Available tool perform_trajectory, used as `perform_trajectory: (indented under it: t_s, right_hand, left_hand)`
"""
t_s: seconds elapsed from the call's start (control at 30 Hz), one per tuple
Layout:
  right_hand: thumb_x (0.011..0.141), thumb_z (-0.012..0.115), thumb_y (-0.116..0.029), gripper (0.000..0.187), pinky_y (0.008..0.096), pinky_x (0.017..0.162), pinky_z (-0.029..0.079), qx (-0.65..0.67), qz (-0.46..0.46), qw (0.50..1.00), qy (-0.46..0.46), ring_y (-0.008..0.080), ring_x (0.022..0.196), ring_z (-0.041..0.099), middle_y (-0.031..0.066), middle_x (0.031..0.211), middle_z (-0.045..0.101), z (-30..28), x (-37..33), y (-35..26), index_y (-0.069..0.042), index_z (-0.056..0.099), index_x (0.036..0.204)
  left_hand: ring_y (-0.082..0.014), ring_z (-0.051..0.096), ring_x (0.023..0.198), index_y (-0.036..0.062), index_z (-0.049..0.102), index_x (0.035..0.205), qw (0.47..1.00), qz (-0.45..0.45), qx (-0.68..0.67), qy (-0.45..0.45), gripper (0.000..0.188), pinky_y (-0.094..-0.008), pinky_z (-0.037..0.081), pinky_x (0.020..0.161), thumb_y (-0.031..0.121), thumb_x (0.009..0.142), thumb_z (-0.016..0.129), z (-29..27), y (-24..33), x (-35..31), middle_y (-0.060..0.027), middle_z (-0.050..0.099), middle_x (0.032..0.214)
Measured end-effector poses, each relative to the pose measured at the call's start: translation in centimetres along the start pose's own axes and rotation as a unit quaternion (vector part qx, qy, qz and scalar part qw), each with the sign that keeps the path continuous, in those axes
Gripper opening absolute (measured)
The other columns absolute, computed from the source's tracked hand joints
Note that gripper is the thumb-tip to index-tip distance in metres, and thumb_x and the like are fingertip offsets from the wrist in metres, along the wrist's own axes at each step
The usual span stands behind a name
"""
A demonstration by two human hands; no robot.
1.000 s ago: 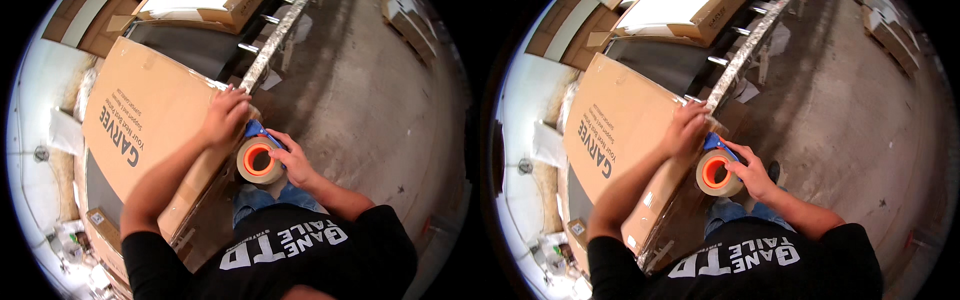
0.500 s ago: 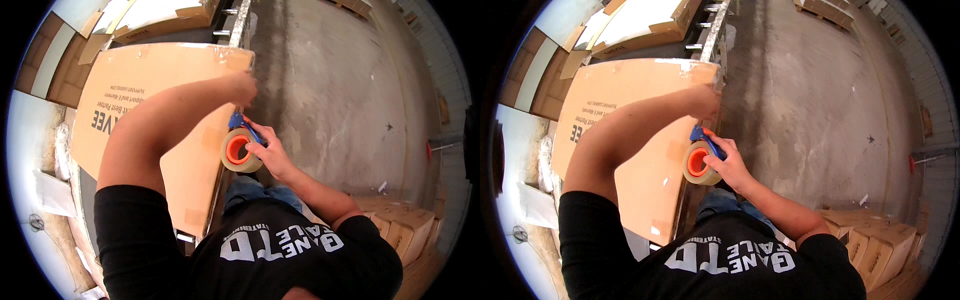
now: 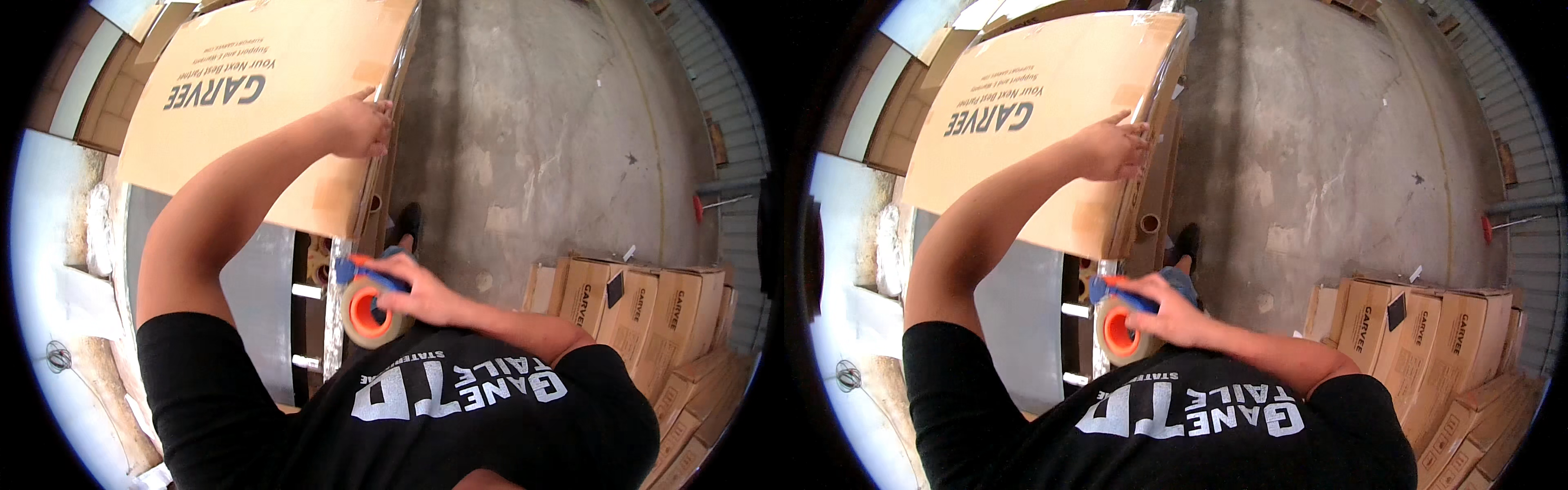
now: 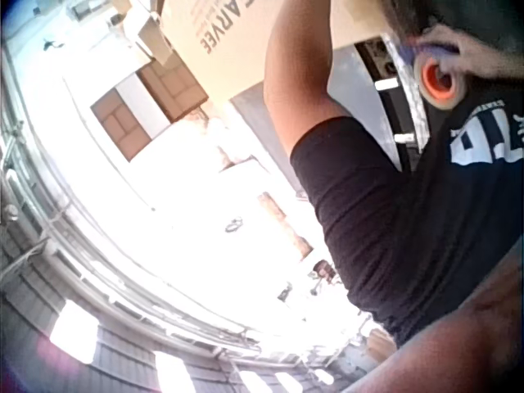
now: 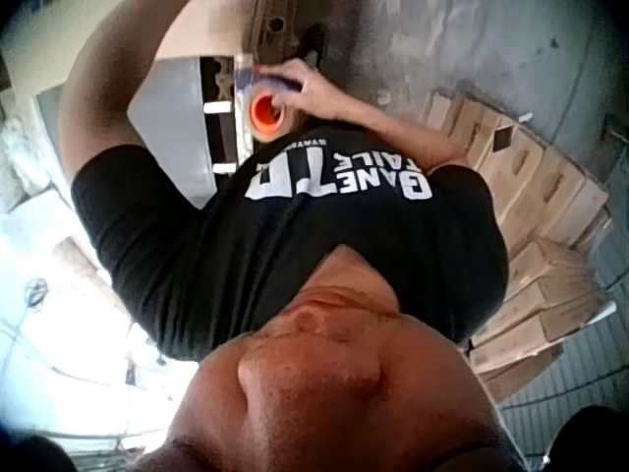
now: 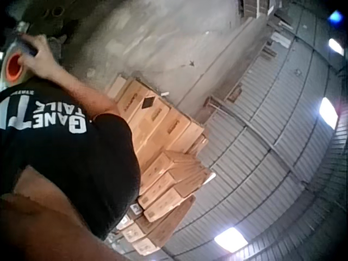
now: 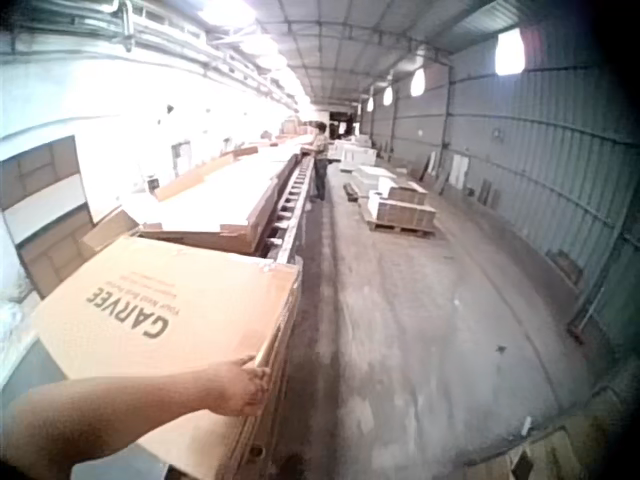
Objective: The person applies adhesive tape to the seams of cardboard boxes on a conveyor line using a tape dispenser.
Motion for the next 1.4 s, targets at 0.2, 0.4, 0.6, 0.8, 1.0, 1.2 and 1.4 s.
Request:
perform_trajectory:
  t_s: [0.2,0.4,0.6,0.8,1.0,1.2,1.4]
  right_hand:
    - [0.085,0.071,-0.022,0.051,0.0351,0.11,0.039,0.035,-0.067,0.97,0.229,0.0243,0.122,0.055,0.0153,0.127,0.058,2.1,5.4,2.2,-0.006,0.063,0.134]
    - [0.084,0.072,-0.024,0.05,0.0403,0.108,0.043,-0.147,-0.067,0.986,0.052,0.0311,0.123,0.06,0.0141,0.131,0.063,11.9,12.2,2.7,-0.009,0.064,0.131]
    - [0.086,0.074,-0.018,0.047,0.0367,0.107,0.044,-0.016,-0.061,0.992,0.107,0.0239,0.122,0.058,0.0126,0.131,0.061,-1.9,-0.6,9.3,-0.003,0.065,0.13]
    - [0.088,0.059,-0.013,0.052,0.0324,0.101,0.046,0.158,-0.027,0.955,0.248,0.021,0.113,0.06,0.0088,0.126,0.061,-10.0,0.1,9.6,0.001,0.056,0.138]
    - [0.085,0.074,-0.023,0.055,0.0422,0.114,0.033,0.078,-0.112,0.99,0.045,0.0291,0.131,0.05,0.0141,0.136,0.056,4.4,0.5,10.6,-0.004,0.061,0.136]
    - [0.084,0.068,-0.019,0.049,0.0381,0.108,0.042,0.107,-0.164,0.979,0.058,0.0287,0.124,0.056,0.0157,0.132,0.06,11.1,14.4,6.2,-0.004,0.064,0.13]
    - [0.081,0.068,-0.026,0.052,0.0393,0.106,0.044,-0.057,-0.262,0.954,-0.132,0.0324,0.12,0.058,0.017,0.129,0.06,12.7,10.0,-0.4,-0.003,0.064,0.128]
  left_hand:
    - [-0.0271,0.024,0.152,0.0193,0.063,0.135,0.997,0.03,-0.054,0.051,0.053,-0.0524,0.013,0.126,0.051,0.092,0.062,1.2,8.5,-9.8,-0.0062,0.041,0.157]
    - [-0.026,0.017,0.154,0.0268,0.039,0.154,0.997,0.01,-0.033,0.066,0.08,-0.0499,0.014,0.126,0.055,0.085,0.069,4.0,8.0,-14.3,-0.0029,0.028,0.165]
    - [-0.0317,0.027,0.151,0.0161,0.038,0.154,0.974,0.045,-0.047,0.217,0.081,-0.0517,0.02,0.123,0.058,0.088,0.059,4.1,6.3,-15.0,-0.0099,0.032,0.163]
    - [-0.0342,0.027,0.151,0.0115,0.04,0.153,0.975,0.067,-0.032,0.211,0.076,-0.052,0.018,0.122,0.057,0.093,0.053,3.9,6.4,-14.7,-0.0147,0.032,0.162]
    - [-0.0337,0.029,0.15,0.0143,0.044,0.151,0.983,0.046,-0.033,0.175,0.075,-0.0522,0.019,0.122,0.059,0.092,0.054,5.0,6.0,-15.3,-0.013,0.034,0.161]
    - [-0.0342,0.029,0.15,0.0139,0.043,0.152,0.982,0.053,-0.034,0.177,0.076,-0.0522,0.019,0.122,0.06,0.092,0.052,4.3,6.0,-14.1,-0.013,0.033,0.162]
    - [-0.0359,0.027,0.15,0.0139,0.042,0.152,0.989,0.009,-0.071,0.132,0.082,-0.0528,0.018,0.122,0.064,0.089,0.056,6.3,5.0,-14.7,-0.0141,0.032,0.162]
Point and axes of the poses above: each hand's wrist, its own x-axis towards the middle knuckle, its own z-axis out of the palm, y = z × x, the point moved 10 cm from there along x, towards the middle knuckle
